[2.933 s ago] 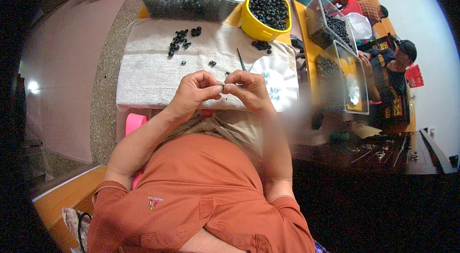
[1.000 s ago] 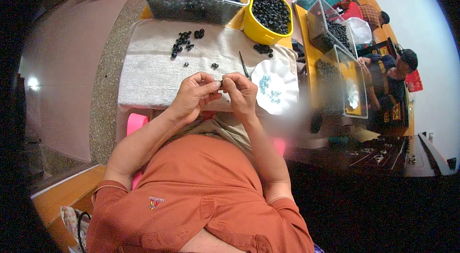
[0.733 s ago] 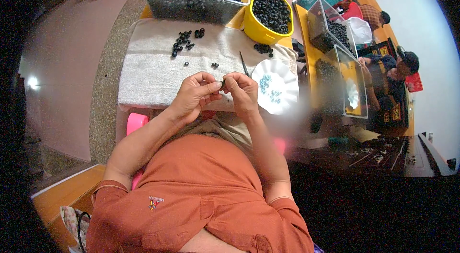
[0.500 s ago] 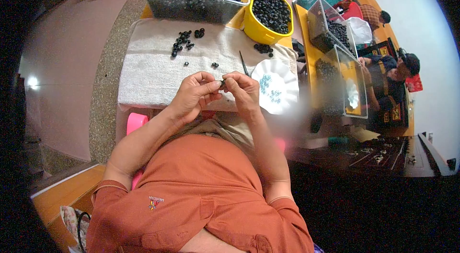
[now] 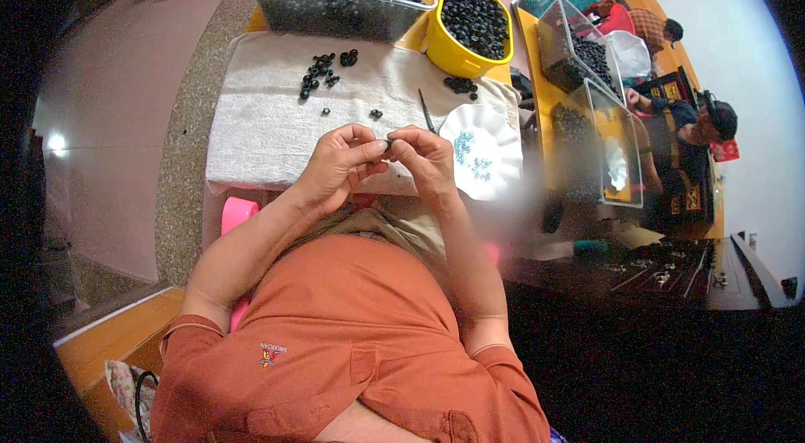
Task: Sorting and inspecting small black parts on a workbench using hands and a small pick tool.
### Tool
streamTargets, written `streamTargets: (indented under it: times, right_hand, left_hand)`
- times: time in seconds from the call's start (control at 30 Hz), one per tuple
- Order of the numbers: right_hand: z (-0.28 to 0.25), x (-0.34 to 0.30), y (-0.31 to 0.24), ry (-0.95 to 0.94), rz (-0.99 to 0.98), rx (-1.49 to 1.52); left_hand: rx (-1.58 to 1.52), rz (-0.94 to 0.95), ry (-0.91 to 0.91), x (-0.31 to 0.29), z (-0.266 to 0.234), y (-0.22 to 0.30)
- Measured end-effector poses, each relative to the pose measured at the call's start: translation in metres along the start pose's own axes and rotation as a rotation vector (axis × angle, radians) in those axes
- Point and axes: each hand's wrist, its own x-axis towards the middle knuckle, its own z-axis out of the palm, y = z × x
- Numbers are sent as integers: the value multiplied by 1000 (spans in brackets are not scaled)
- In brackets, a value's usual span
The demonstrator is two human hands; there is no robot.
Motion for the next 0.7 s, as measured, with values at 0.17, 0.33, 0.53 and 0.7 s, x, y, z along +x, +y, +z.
streamTargets:
  times: [0.17, 0.33, 0.53, 0.7]
  right_hand:
    - [-1, 1, -1, -21, 2, 12]
    - [1, 1, -3, -6, -1, 38]
    - [-4, 1, 4, 23, 36, 105]
    - [-5, 1, 1, -3, 83, 241]
  left_hand:
    - [10, 2, -7, 1, 0, -1]
    - [14, 3, -11, 1, 0, -1]
    - [23, 12, -29, 1, 0, -1]
    - [6, 23, -40, 1, 2, 0]
